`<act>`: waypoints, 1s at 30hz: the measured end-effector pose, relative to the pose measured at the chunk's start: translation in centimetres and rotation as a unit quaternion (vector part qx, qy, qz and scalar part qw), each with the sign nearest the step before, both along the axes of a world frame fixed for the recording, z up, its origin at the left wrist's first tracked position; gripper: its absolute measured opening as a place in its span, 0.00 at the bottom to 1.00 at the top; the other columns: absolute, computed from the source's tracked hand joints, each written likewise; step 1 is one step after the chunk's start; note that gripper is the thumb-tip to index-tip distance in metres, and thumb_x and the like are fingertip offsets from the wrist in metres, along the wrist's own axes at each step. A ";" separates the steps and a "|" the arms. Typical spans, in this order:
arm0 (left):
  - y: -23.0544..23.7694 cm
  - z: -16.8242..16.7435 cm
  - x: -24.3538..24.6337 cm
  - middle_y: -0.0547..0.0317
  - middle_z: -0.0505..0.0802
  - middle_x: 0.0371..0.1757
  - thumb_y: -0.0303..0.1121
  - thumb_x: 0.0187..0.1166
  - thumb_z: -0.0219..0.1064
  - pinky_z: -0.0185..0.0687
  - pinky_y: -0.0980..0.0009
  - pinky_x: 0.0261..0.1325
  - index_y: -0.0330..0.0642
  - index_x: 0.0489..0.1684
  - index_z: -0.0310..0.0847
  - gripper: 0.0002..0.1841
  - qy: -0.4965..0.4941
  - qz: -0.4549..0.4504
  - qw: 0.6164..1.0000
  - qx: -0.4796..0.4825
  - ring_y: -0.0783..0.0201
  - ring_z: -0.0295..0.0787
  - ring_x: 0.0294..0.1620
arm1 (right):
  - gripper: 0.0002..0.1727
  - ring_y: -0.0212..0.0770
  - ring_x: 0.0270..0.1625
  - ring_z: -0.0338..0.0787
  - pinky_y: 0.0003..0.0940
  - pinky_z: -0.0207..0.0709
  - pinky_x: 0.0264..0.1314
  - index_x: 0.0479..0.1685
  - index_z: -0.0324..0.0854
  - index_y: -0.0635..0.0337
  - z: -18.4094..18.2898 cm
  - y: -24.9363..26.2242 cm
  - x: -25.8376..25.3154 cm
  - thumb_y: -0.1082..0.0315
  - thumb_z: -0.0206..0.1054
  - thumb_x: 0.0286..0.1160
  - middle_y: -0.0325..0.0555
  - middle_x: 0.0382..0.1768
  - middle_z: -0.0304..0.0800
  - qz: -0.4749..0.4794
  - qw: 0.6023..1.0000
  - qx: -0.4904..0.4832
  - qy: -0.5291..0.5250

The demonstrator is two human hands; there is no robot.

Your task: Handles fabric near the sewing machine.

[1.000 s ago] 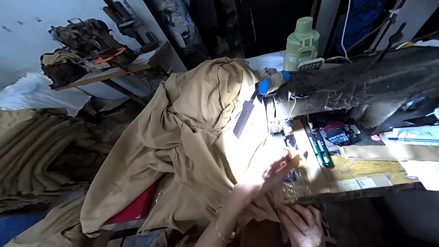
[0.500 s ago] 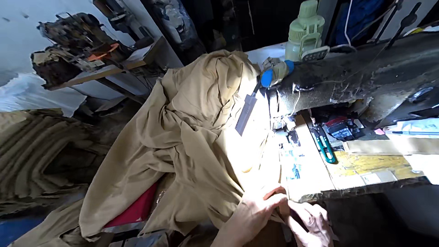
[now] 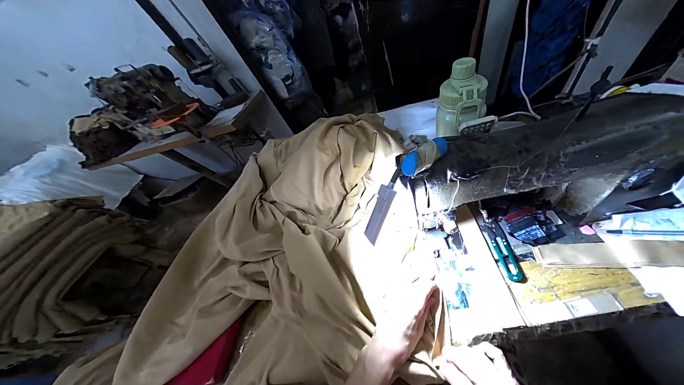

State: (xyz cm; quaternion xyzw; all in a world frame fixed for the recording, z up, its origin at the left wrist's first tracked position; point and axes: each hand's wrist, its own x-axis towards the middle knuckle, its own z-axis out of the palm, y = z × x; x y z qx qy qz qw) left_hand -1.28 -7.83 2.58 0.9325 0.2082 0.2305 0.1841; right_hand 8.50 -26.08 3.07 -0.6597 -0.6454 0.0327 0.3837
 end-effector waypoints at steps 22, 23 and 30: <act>1.0 1.9 1.0 0.56 0.95 0.59 0.26 0.80 0.59 0.84 0.58 0.67 0.42 0.49 0.92 0.13 0.066 -0.070 0.989 0.112 0.54 0.91 0.65 | 0.10 0.63 0.63 0.91 0.74 0.69 0.71 0.47 0.90 0.65 1.9 1.2 1.5 0.79 0.63 0.76 0.56 0.40 0.96 0.093 0.991 -0.095 0.010; 1.1 2.0 1.1 0.56 0.96 0.58 0.25 0.79 0.60 0.85 0.59 0.64 0.41 0.47 0.92 0.12 0.065 -0.081 0.986 0.128 0.55 0.91 0.63 | 0.10 0.64 0.63 0.91 0.75 0.68 0.71 0.46 0.90 0.65 2.1 1.3 1.5 0.79 0.63 0.76 0.56 0.39 0.95 0.092 0.991 -0.099 0.006; 2.4 0.2 0.6 0.56 0.96 0.51 0.30 0.83 0.59 0.85 0.59 0.62 0.42 0.45 0.91 0.12 0.023 -0.100 0.983 0.156 0.56 0.93 0.57 | 0.11 0.65 0.66 0.89 0.76 0.67 0.70 0.48 0.91 0.63 2.0 1.7 1.5 0.78 0.63 0.75 0.55 0.44 0.96 0.096 0.989 -0.111 0.009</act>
